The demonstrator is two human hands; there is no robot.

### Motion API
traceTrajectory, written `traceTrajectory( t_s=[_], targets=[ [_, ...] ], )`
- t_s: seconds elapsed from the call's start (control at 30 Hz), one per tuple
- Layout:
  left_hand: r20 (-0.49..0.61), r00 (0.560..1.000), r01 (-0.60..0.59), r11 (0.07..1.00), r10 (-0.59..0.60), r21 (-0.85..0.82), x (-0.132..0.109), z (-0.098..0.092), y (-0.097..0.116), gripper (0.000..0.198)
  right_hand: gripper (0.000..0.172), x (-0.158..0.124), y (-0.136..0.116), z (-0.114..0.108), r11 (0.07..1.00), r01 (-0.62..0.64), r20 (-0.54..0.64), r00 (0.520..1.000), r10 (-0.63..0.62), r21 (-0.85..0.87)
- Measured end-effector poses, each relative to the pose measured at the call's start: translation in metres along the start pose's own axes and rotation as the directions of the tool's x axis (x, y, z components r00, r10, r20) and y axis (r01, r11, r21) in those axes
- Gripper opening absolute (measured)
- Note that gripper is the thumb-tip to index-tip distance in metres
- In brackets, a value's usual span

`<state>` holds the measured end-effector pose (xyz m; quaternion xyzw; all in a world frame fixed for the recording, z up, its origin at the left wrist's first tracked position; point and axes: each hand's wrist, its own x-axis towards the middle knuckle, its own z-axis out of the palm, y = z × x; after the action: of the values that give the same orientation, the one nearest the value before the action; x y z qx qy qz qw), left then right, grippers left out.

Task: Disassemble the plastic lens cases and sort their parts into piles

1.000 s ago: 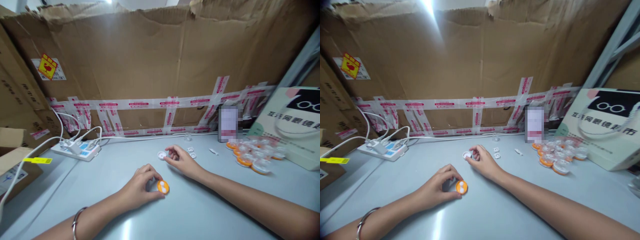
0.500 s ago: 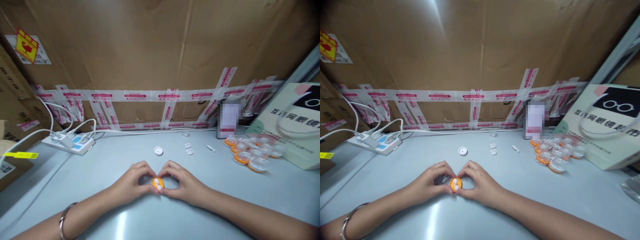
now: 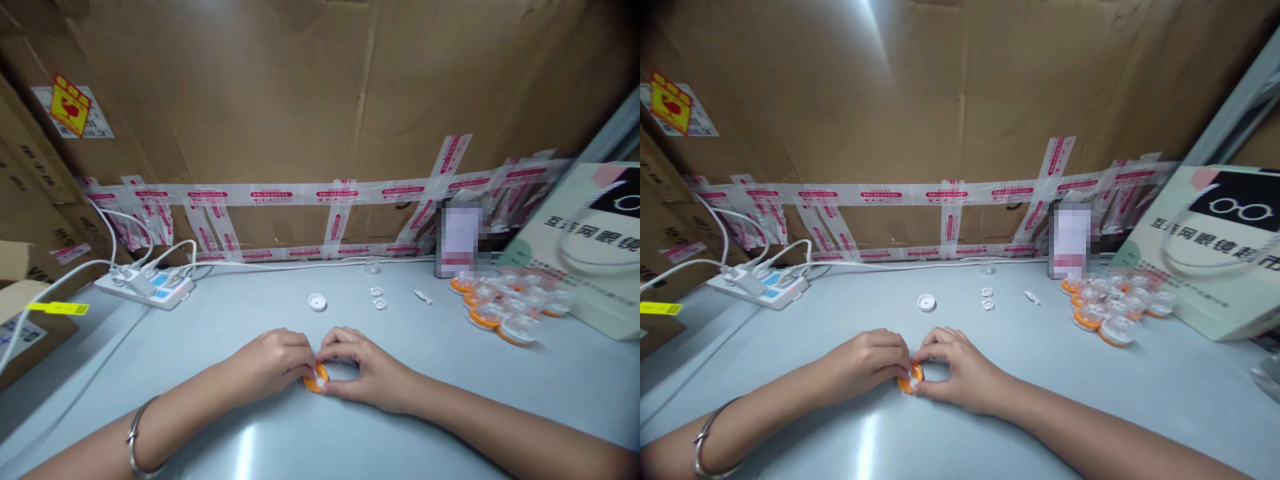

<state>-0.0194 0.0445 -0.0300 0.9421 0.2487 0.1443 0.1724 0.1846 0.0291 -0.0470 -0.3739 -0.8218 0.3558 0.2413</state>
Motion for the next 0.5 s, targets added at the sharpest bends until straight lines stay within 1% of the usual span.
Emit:
traceTrajectory(
  t_s=[0.1,0.17,0.23,0.27,0.33,0.4,0.5],
  targets=[
    [0.015,0.996,-0.087,0.994,0.086,0.067,-0.001,-0.003,-0.002,0.024,0.025,0.000,-0.001,0.000,1.000,-0.006,0.008,1.000,0.006,0.009],
    [0.048,0.989,-0.141,0.982,0.136,0.122,-0.002,-0.004,-0.002,0.024,0.025,0.000,-0.001,0.001,1.000,-0.016,0.012,1.000,0.016,0.009],
    [0.067,0.983,-0.180,0.971,0.171,0.156,-0.003,-0.004,-0.001,0.024,0.025,0.000,-0.002,0.001,1.000,-0.022,0.016,1.000,0.022,0.008],
    [0.060,0.981,-0.194,0.967,0.187,0.162,-0.003,-0.003,-0.001,0.024,0.025,0.000,-0.002,0.001,1.000,-0.023,0.017,1.000,0.023,0.006],
    [0.007,0.976,-0.215,0.961,0.217,0.171,-0.005,-0.001,0.000,0.023,0.025,0.001,-0.001,0.001,1.000,-0.021,0.019,1.000,0.021,0.004],
    [-0.068,0.972,-0.209,0.958,0.226,0.195,-0.006,-0.003,-0.002,0.021,0.025,0.001,-0.002,0.001,1.000,-0.017,0.021,1.000,0.017,0.004],
    [-0.134,0.975,-0.138,0.957,0.176,0.254,-0.013,-0.018,-0.014,0.020,0.025,0.000,-0.003,0.000,0.999,-0.036,0.023,0.999,0.036,0.013]
  ],
)
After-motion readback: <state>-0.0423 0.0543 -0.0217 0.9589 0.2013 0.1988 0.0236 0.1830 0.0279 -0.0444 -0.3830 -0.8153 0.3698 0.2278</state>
